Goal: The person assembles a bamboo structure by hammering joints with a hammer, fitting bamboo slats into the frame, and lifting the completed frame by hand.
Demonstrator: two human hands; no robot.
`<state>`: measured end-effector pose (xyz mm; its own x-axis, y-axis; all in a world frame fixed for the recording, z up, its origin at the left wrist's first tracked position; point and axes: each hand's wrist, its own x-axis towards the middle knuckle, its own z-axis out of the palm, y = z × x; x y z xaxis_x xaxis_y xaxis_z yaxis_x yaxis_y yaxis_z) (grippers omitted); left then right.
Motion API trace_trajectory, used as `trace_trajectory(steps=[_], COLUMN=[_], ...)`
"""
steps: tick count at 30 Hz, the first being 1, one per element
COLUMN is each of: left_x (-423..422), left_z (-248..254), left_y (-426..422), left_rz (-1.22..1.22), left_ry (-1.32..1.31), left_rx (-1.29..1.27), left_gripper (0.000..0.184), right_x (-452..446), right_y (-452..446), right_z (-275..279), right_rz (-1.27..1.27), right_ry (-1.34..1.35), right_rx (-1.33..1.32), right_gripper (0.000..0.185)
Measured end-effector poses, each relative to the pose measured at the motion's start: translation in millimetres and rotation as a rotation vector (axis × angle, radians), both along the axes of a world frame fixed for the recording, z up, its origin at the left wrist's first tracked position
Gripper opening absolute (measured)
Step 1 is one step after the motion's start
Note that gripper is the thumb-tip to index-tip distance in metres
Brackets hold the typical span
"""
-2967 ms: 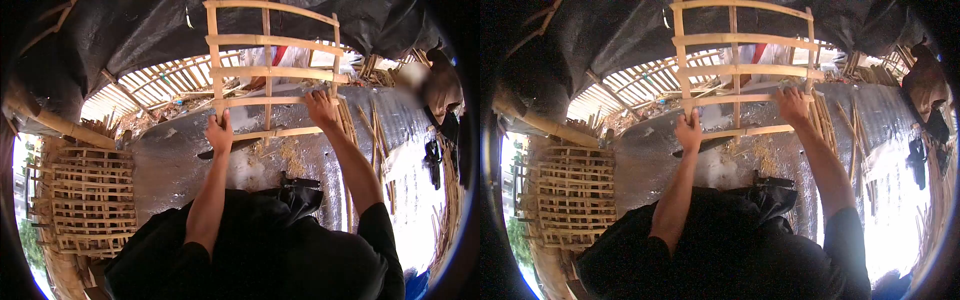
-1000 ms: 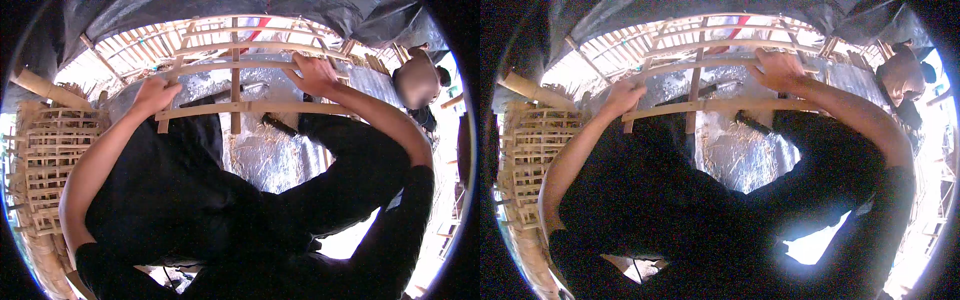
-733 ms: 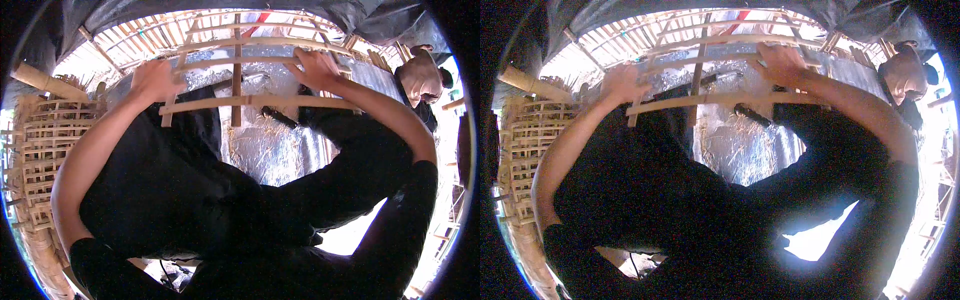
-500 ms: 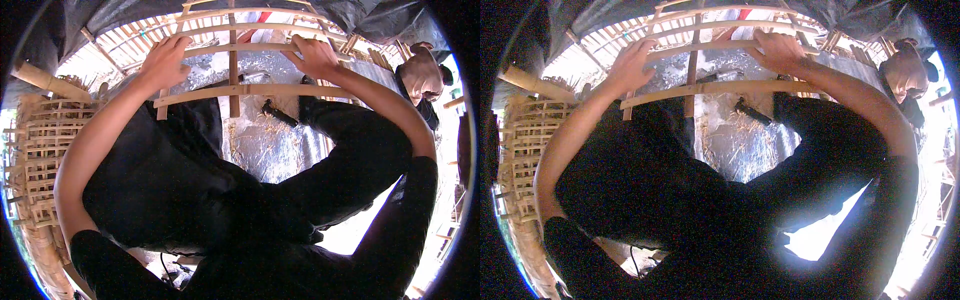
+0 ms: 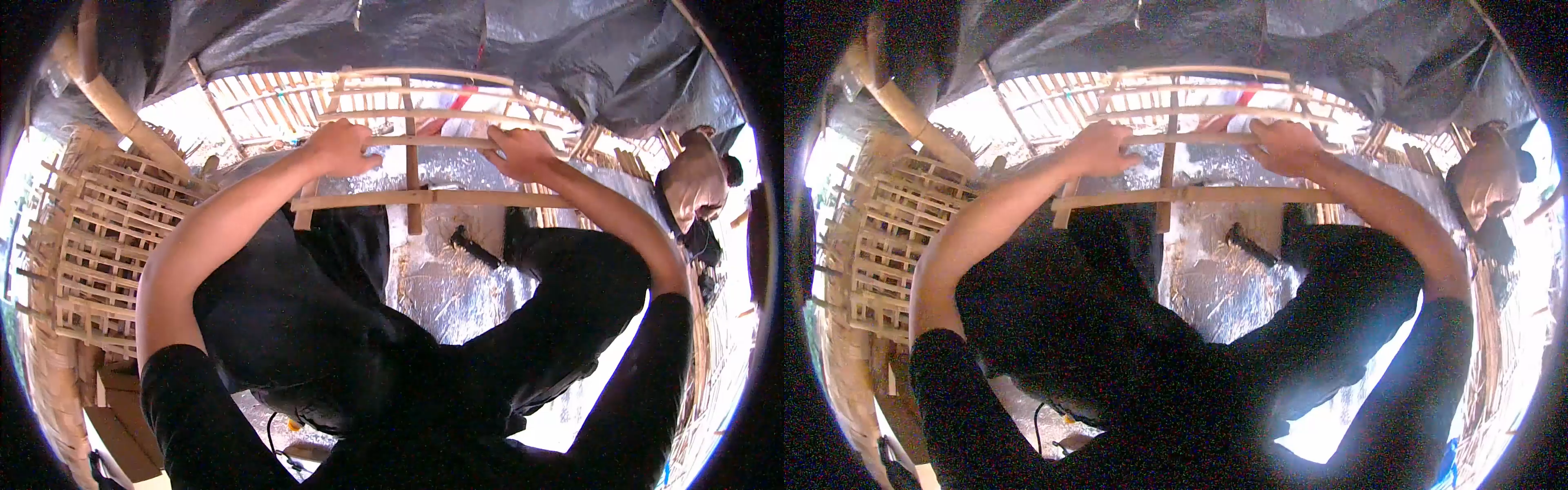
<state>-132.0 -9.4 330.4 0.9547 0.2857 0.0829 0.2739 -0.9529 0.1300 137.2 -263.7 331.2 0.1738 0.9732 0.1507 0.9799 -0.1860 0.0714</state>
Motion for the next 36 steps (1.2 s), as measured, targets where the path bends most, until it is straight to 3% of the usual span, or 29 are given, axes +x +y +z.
trace_trajectory(steps=[1,3,8,13,21,26,28,30,32,34,36], left_x=[-3.0,0.1,-8.6,-12.5,-21.0,-21.5,-22.5,-18.0,-10.1,-17.3,-15.9], left_z=[8.2,5.0,11.7,9.9,29.8,12.9,7.3,6.1,-3.3,4.4,9.8], left_y=[-4.5,5.3,-5.0,-1.7,-11.7,-1.9,-5.5,-1.3,3.6,-5.9,5.7], left_rz=[-0.020,-0.061,-0.051,-0.102,-0.083,-0.196,-0.151,-0.132,-0.132,0.033,-0.010], left_ry=[0.007,0.058,0.141,0.064,0.103,-0.042,0.013,-0.002,-0.058,-0.149,-0.259], left_rx=[0.099,0.053,-0.053,-0.053,-0.049,0.069,0.024,0.042,0.143,0.149,0.224], left_gripper=[0.034,0.037,0.032,0.031,0.029,0.030,0.029,0.030,0.033,0.035,0.038], right_x=[2.2,11.7,0.9,5.6,0.5,13.1,14.9,30.8,26.0,15.3,17.6], right_y=[2.7,6.6,-3.0,-6.8,-11.2,-6.5,-5.8,-4.8,-4.0,-5.1,-1.5], right_z=[3.8,-0.6,6.2,17.3,27.9,9.3,5.7,-13.4,-6.4,6.8,24.6], right_rz=[-0.003,0.024,0.077,0.112,0.173,0.165,0.170,0.324,0.256,0.137,0.160], right_ry=[0.007,0.003,0.035,0.080,0.123,0.120,0.108,-0.007,-0.097,-0.223,-0.174], right_rx=[-0.081,-0.204,-0.220,-0.235,-0.126,-0.130,-0.143,0.025,0.027,0.107,0.146], right_gripper=[0.039,0.042,0.038,0.032,0.026,0.029,0.031,0.031,0.032,0.037,0.036])
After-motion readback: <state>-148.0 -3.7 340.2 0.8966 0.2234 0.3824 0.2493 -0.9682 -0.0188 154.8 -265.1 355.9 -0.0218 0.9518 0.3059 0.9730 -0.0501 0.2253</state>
